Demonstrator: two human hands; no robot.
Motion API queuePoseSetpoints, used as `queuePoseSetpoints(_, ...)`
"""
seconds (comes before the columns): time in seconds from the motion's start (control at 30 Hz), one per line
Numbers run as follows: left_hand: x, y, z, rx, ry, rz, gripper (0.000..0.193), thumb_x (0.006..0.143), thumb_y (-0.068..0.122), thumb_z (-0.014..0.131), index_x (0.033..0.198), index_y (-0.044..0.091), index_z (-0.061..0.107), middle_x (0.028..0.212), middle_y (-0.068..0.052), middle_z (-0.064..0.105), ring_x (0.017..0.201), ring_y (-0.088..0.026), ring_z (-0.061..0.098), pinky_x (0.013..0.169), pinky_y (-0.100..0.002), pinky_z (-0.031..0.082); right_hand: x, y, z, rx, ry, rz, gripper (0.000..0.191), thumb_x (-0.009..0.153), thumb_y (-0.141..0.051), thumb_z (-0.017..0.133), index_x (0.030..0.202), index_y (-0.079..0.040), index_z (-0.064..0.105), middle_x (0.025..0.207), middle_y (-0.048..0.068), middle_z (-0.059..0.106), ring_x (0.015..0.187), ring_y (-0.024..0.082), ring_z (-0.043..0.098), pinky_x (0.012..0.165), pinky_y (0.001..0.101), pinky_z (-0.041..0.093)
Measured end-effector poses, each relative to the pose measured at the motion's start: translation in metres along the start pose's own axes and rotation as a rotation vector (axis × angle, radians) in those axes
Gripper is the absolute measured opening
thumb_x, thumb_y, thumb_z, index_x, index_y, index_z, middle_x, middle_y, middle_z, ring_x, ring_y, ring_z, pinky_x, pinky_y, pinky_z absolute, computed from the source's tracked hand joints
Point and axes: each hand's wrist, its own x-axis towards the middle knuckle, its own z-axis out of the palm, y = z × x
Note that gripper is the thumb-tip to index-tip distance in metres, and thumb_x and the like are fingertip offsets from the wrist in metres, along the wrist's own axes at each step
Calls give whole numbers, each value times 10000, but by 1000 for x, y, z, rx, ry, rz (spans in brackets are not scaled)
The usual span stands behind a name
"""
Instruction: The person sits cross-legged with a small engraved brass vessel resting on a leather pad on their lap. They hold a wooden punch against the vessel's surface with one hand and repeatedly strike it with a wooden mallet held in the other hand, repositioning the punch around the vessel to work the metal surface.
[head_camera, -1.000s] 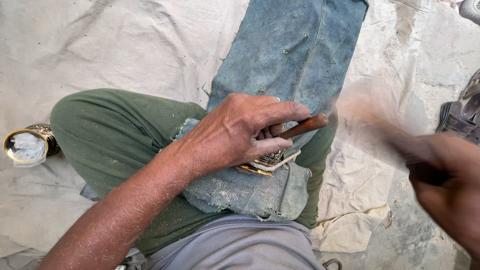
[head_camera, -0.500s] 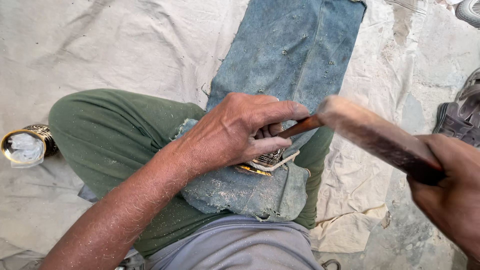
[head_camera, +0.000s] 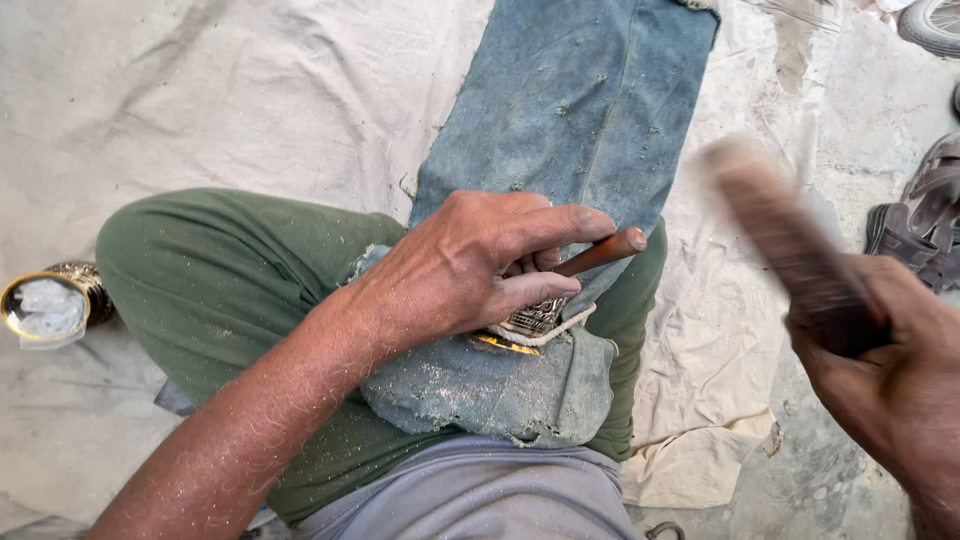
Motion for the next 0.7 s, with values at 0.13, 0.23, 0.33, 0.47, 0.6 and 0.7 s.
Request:
queuePoseSetpoints(0.13, 0, 0, 0, 10, 6, -9, 540, 873, 228, 834, 1376, 200, 641, 928, -43, 718, 833, -215, 708, 759, -365, 583, -5, 4, 4, 193, 47, -45, 271, 880, 64, 753, 1074, -2, 577, 907, 87, 646, 801, 136, 673, 726, 267, 568)
queuePoseSetpoints(0.23, 2, 0, 0, 12, -24, -21, 524, 874, 224, 829, 1364, 211, 643, 934, -33, 725, 821, -203, 711, 744, -354, 585, -5, 12, 8, 70, 91, -18, 298, 882, 67, 799, 1108, 29, 608, 915, 123, 644, 798, 182, 667, 722, 308, 564)
queuePoseSetpoints(0.33, 3, 1, -1, 10, -18, -24, 543, 856, 219, 827, 1365, 201, 638, 947, -40, 727, 827, -209, 711, 748, -358, 585, -4, 16, 10, 106, 32, -39, 211, 955, 43, 779, 1061, -1, 602, 872, 85, 653, 780, 152, 687, 729, 273, 579)
queuePoseSetpoints(0.47, 1, 1, -2, -15, -60, -62, 532, 876, 213, 813, 1386, 232, 664, 908, -43, 726, 783, -222, 700, 739, -366, 587, -6, 4, 5, 303, 64, 127, 321, 904, 13, 744, 1193, -50, 619, 891, 57, 671, 643, 146, 661, 540, 285, 546)
queuePoseSetpoints(0.6, 1, -1, -1, 17, 4, 14, 504, 882, 212, 822, 1350, 164, 642, 980, -56, 735, 849, -229, 717, 759, -370, 582, -2, -20, -7, 81, 66, -96, 312, 877, -14, 743, 1174, -32, 650, 849, 68, 659, 689, 148, 672, 628, 320, 553)
queuePoseSetpoints(0.7, 3, -3, -1, 1, -15, 3, 483, 875, 194, 816, 1331, 169, 658, 985, -57, 741, 839, -228, 723, 752, -368, 587, 5, -38, -9, 571, 124, 156, 322, 879, -167, 734, 1164, -115, 594, 859, -14, 644, 661, 108, 653, 545, 277, 544)
